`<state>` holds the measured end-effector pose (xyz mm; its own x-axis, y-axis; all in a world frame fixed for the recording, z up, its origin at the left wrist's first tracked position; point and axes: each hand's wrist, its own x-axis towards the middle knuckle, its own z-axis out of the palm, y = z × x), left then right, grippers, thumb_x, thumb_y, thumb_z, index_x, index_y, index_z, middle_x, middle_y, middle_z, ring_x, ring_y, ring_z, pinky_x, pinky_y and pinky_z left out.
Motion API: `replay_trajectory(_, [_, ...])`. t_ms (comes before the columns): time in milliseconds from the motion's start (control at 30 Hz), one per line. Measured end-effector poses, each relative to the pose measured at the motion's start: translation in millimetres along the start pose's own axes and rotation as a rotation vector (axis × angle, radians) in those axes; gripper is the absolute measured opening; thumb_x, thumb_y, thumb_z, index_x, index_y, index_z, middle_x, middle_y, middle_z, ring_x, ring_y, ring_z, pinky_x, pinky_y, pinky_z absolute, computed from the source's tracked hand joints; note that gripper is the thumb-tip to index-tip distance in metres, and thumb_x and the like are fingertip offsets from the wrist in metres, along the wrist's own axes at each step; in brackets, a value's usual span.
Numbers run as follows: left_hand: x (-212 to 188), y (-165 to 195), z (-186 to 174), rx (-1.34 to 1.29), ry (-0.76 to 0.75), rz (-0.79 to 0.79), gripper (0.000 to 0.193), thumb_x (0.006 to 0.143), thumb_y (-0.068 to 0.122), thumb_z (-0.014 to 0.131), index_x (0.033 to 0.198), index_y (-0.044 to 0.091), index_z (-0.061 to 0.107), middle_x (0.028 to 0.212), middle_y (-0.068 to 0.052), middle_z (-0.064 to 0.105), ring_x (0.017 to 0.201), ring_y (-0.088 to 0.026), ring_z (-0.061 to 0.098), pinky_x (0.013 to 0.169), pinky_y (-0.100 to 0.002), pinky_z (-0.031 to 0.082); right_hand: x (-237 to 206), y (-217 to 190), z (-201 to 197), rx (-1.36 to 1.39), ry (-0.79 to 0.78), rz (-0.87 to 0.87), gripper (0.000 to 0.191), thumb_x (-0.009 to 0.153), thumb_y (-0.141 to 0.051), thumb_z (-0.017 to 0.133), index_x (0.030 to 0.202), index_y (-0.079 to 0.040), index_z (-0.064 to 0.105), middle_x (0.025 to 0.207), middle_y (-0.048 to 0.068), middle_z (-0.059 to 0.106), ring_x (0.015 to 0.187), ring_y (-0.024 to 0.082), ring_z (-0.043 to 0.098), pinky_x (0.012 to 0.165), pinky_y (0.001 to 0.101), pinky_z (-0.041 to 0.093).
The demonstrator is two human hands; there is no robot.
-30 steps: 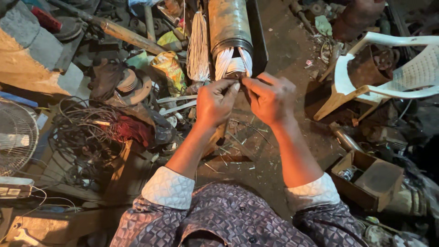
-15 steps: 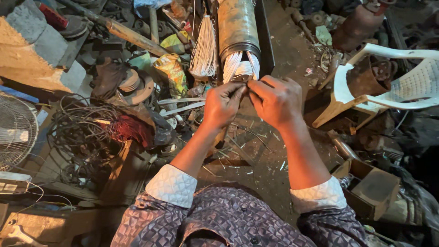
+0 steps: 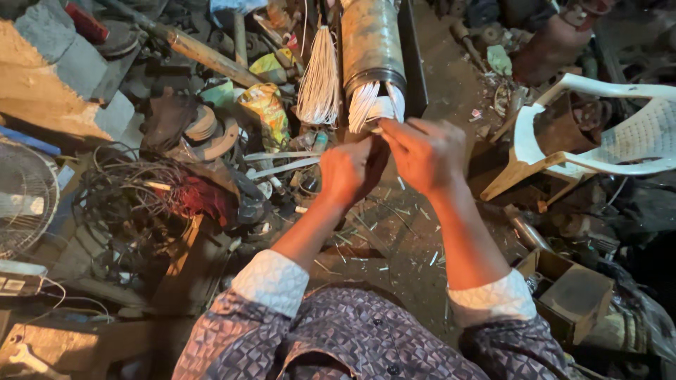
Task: The person winds white wire onto a cylindrical spool mounted on a stand. They repeatedly pull the wire, wrap it around the spool, and adjust the bundle with both hands. The person also uses a flat white plastic strip to press and align the wound wire.
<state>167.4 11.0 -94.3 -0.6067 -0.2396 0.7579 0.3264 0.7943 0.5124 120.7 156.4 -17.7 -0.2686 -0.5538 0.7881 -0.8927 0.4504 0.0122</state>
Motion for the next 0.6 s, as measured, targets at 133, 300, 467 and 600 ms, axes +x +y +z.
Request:
replay_trajectory(133, [3,4,-18,0.112,0.093,0.161,0.027,0.089,0.025,0.073,0.112,0.011,0.073,0.071,-0.012,0.069,0.058,-0.034,0.065,0.056,-0.047,0.050,-20,7,-5,0.118,0.030,0.067,0.025,0.082,-0.007,0.074,0.107,-0.008,0.076,0.079,0.006,0.067,0.065,0.027,0.064,0.061,0.0388,0.049])
replay_trajectory(300, [12,7,-15,0.231,-0.040,0.079,0.025,0.091,0.019,0.070,0.116,0.015,0.074,0.066,-0.010,0.068,0.057,-0.032,0.065,0.053,-0.046,0.047,-28,12,7,-0.073,0.030,-0.046,0.023,0.080,-0.007,0.076,0.102,-0.010,0.074,0.088,0.005,0.067,0.071,0.028,0.064,0.064,0.0396,0.048])
replay_trajectory(467, [4,2,-9,0.046,0.100,0.156,0.017,0.096,0.016,0.067,0.112,0.016,0.072,0.076,-0.008,0.068,0.064,-0.028,0.065,0.057,-0.041,0.047,-18,11,5,-0.127,0.100,-0.091,0.019,0.082,-0.005,0.077,0.099,-0.013,0.076,0.087,0.002,0.066,0.072,0.023,0.065,0.065,0.0374,0.046])
replay_trajectory(600, [-2,-4,-8,0.126,0.077,0.312,0.018,0.091,0.014,0.071,0.108,0.012,0.072,0.065,-0.003,0.059,0.057,-0.024,0.062,0.055,-0.041,0.046,-5,5,4,-0.114,0.082,-0.071,0.009,0.087,-0.013,0.083,0.092,-0.014,0.075,0.082,0.001,0.064,0.069,0.023,0.063,0.063,0.0377,0.045])
